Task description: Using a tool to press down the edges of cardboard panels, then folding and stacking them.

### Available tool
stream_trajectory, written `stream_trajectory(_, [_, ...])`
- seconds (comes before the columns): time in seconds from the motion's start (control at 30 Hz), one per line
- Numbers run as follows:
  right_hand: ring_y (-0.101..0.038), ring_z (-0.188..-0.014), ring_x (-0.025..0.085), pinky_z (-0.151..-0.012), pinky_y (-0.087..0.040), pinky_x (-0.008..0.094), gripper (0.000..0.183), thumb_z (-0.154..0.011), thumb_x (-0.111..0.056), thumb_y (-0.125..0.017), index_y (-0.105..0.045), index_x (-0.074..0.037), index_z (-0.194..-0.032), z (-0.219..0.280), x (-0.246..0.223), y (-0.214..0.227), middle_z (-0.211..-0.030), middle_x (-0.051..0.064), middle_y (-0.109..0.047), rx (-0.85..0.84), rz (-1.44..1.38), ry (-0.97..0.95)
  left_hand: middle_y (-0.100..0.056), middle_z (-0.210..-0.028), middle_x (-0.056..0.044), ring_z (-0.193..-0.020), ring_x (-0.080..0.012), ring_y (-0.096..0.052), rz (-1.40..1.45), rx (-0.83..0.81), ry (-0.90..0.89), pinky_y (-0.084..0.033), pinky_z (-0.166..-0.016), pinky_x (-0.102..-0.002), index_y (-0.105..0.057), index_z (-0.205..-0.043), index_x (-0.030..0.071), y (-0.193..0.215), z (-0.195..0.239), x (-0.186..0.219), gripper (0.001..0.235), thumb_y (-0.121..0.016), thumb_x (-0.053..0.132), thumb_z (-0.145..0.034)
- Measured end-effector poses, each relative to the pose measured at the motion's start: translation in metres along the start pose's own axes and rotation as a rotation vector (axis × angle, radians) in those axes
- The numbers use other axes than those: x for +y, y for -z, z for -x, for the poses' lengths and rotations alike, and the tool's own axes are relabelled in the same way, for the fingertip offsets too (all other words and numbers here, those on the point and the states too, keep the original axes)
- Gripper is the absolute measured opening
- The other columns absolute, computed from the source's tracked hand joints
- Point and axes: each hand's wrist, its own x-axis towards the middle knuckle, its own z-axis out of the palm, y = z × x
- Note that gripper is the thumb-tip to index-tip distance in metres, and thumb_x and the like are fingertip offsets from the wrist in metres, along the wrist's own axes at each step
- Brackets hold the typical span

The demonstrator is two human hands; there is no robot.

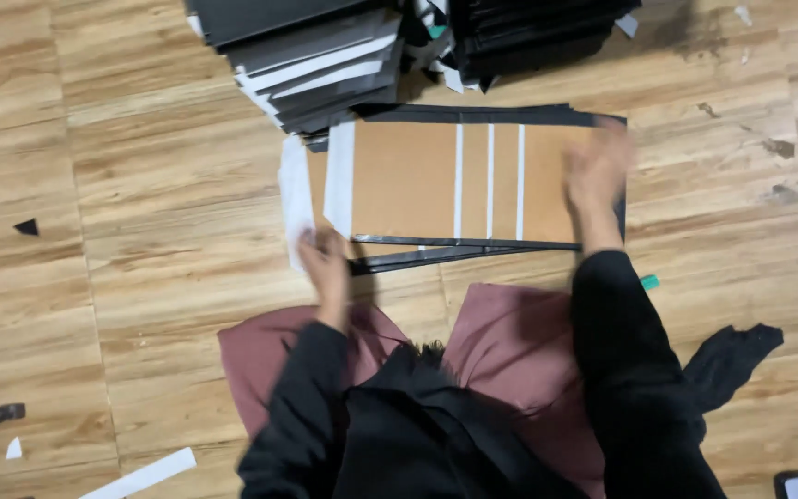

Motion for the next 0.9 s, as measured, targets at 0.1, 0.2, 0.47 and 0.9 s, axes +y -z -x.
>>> stream_trajectory(0.1, [-0.039, -0.119, 0.039, -0.1, -0.025, 0.049, 0.045, -0.086, -0.019, -0.065, -0.051, 0.0, -0.124, -0.028, -0.1, 0.066, -0.123, 0.023, -0.048, -0.404, -0.473, 0.213, -0.034, -0.051, 0.004, -0.036, -0.0078, -0.035, 0.636, -0.446, 0.868, -0.028, -0.028, -0.021, -0.052, -0.066, 0.021, 0.002, 0.074, 0.063, 0.02, -0.053, 0.037, -0.078])
stream_trajectory(0.2, [-0.023, -0.129, 0.033, -0.104, -0.013, 0.051, 0.055, -0.09, -0.036, -0.053, -0.038, -0.005, -0.133, -0.039, -0.137, 0.042, -0.136, 0.017, -0.034, -0.653, -0.384, 0.36, -0.067, -0.08, -0.003, -0.073, -0.0195, -0.066, 0.848, -0.95, 1.237, -0.053, -0.064, -0.035, -0.06, -0.08, 0.02, -0.046, 0.109, 0.0, 0.018, -0.054, 0.037, -0.08])
stream_trajectory(0.47, [-0.043, -0.104, 0.027, -0.093, -0.029, 0.042, 0.07, -0.084, -0.072, -0.032, -0.05, -0.009, -0.107, -0.036, -0.168, -0.003, -0.104, 0.011, -0.049, -0.8, -0.14, 0.476, -0.066, -0.095, -0.009, -0.093, -0.0227, -0.063, 1.06, -1.09, 1.367, -0.046, -0.088, -0.044, -0.06, -0.099, 0.004, -0.103, 0.098, -0.026, 0.04, -0.052, 0.039, -0.081])
stream_trajectory(0.9, [-0.06, -0.1, 0.027, -0.083, -0.044, 0.041, 0.058, -0.062, -0.067, -0.06, -0.059, -0.028, -0.104, -0.026, -0.197, 0.136, -0.097, 0.008, -0.066, -1.174, -0.072, 0.589, -0.049, -0.108, -0.022, -0.097, -0.0313, -0.058, 1.236, -0.953, 1.739, -0.046, -0.088, -0.048, -0.033, -0.117, -0.009, -0.086, 0.126, -0.046, 0.06, -0.056, 0.031, -0.078])
